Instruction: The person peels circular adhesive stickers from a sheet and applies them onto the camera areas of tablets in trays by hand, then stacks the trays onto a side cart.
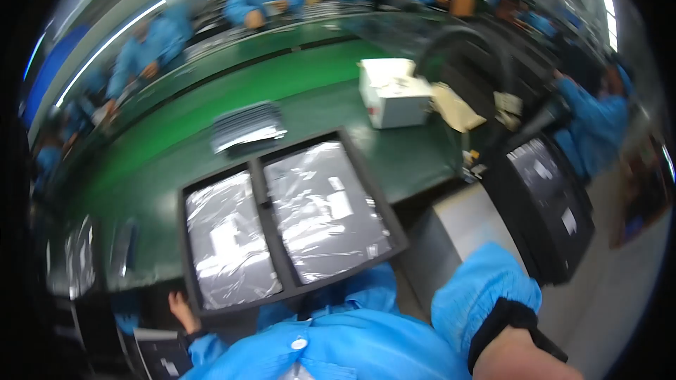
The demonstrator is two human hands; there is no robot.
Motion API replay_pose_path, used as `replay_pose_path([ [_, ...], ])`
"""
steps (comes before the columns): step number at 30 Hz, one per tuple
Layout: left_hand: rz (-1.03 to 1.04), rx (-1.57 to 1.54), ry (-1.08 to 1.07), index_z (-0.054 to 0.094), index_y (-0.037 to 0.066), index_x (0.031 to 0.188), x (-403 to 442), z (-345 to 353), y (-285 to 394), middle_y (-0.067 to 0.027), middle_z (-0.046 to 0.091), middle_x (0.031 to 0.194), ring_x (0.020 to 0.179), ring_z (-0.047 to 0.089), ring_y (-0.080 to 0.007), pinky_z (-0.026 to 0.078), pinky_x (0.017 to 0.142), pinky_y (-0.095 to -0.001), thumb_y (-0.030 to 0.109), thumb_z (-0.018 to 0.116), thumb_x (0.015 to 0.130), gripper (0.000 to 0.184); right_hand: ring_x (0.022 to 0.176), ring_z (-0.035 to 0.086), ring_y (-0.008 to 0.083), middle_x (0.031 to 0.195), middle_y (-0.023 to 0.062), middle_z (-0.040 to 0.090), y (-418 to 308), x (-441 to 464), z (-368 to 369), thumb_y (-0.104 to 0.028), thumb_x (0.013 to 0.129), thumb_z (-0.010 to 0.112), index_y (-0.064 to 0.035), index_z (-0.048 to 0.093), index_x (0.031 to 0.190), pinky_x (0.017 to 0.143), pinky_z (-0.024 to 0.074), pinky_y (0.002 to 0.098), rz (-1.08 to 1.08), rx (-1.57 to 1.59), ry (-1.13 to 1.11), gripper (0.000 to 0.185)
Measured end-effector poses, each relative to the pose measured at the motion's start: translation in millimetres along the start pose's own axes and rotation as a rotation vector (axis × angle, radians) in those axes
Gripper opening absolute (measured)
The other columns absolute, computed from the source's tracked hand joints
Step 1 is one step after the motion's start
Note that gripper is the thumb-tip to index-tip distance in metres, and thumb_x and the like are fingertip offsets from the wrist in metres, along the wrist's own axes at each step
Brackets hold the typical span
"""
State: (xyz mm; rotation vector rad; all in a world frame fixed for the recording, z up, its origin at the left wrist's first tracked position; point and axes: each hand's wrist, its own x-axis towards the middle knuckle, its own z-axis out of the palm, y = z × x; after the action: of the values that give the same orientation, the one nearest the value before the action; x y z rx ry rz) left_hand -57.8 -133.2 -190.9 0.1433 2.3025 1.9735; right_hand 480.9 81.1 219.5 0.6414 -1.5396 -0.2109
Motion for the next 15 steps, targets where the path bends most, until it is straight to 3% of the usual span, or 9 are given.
replay_pose_path([
  [2, 0.008, -0.09, 0.059, 0.053, -0.003, 0.123, -16, 17, 2, -0.0097, 0.057, 0.105, 0.09, 0.058, -0.0174, 0.055, 0.071, -0.0323, 0.014, 0.055, 0.094, 0.034, 0.126, 0.046, 0.0054, 0.145, -0.0057, 0.043, 1, -9, 4, -0.02, 0.097, 0.055, -0.0173, 0.048, 0.138, 0.092, 0.0453, 0.027, 0.314, -0.051, -0.223, 0.042],
  [3, 0.038, -0.032, 0.041, 0.056, -0.002, 0.118, -26, 23, 11, -0.0075, 0.058, 0.1, 0.085, 0.058, -0.0152, 0.055, 0.068, -0.0315, 0.013, 0.056, 0.093, 0.029, 0.126, 0.046, 0.0054, 0.145, -0.0057, 0.043, 6, -18, 11, -0.02, 0.097, 0.055, -0.0173, 0.048, 0.138, 0.092, 0.0453, 0.027, 0.3, 0.022, -0.187, 0.042],
  [6, 0.028, -0.16, -0.056, 0.059, 0.004, 0.107, -46, 31, 18, -0.0045, 0.065, 0.089, 0.078, 0.063, -0.0131, 0.051, 0.061, -0.0256, 0.014, 0.058, 0.095, 0.015, 0.129, 0.041, 0.0051, 0.14, -0.009, 0.045, 13, -46, 40, -0.029, 0.097, 0.053, -0.0189, 0.049, 0.137, 0.089, 0.0446, 0.0262, 0.21, -0.312, 0.008, 0.042],
  [11, -0.052, -0.127, -0.093, 0.059, 0.004, 0.109, -72, 28, 27, -0.0053, 0.069, 0.092, 0.077, 0.063, -0.0101, 0.048, 0.064, -0.0226, 0.013, 0.054, 0.098, 0.015, 0.123, 0.042, 0.0042, 0.122, -0.0076, 0.058, 17, -77, 85, -0.033, 0.096, 0.052, -0.0168, 0.06, 0.123, 0.077, 0.0446, 0.0249, -0.078, -0.227, 0.323, 0.032],
  [14, -0.048, -0.149, -0.054, 0.059, 0.004, 0.11, -81, 25, 39, -0.0057, 0.069, 0.092, 0.076, 0.063, -0.0101, 0.047, 0.062, -0.0221, 0.013, 0.053, 0.098, 0.016, 0.12, 0.044, 0.0052, 0.118, -0.0084, 0.059, 7, -97, 88, -0.033, 0.096, 0.053, -0.0154, 0.062, 0.118, 0.074, 0.0448, 0.0226, -0.211, -0.181, 0.362, 0.03],
  [15, -0.01, -0.167, -0.039, 0.059, 0.005, 0.11, -76, 19, 30, -0.0055, 0.069, 0.09, 0.076, 0.062, -0.0099, 0.047, 0.062, -0.0216, 0.014, 0.053, 0.099, 0.016, 0.11, 0.051, 0.0086, 0.111, -0.0072, 0.06, 12, -99, 96, -0.033, 0.096, 0.052, -0.0138, 0.064, 0.11, 0.067, 0.0452, 0.0214, -0.317, -0.056, 0.424, 0.027],
])
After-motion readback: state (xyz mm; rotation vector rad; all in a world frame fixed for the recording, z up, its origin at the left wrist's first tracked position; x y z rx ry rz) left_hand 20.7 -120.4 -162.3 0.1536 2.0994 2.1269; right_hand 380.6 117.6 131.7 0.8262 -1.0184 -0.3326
